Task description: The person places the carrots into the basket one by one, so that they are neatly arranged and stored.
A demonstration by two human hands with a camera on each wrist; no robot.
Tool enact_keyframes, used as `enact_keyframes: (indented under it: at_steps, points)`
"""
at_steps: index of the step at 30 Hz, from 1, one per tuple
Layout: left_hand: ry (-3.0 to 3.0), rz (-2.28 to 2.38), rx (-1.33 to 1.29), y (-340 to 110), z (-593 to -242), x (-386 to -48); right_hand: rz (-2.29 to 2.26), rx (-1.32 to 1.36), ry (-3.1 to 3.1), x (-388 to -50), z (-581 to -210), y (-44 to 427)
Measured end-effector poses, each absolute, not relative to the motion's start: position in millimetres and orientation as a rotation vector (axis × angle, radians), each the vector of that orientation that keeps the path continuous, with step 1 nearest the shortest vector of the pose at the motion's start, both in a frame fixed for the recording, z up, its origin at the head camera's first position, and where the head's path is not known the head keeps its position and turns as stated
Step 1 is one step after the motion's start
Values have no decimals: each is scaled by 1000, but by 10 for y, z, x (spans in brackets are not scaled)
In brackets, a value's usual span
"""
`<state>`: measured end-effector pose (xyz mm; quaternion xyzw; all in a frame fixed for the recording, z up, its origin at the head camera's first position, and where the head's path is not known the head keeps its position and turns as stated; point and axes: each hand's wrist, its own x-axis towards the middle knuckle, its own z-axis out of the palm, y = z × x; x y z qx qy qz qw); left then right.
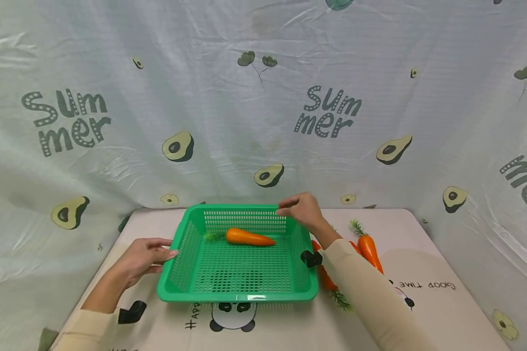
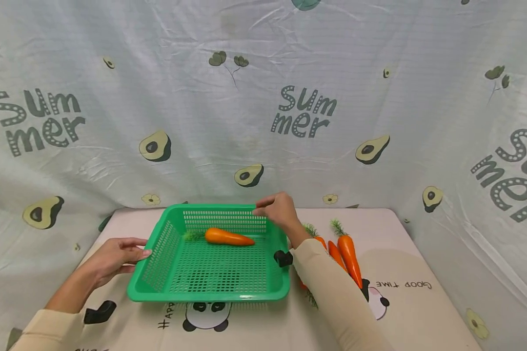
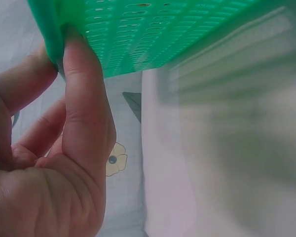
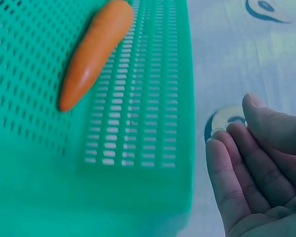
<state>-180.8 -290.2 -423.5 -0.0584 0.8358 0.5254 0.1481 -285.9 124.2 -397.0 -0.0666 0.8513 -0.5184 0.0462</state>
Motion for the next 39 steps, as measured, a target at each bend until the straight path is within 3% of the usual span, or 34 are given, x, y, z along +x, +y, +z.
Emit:
enact_keyframes:
  at_steps: [39]
  points:
    - [2346, 1565, -233, -2884, -4227, -1842, -1513, 13, 2764, -2503, -4097, 2612]
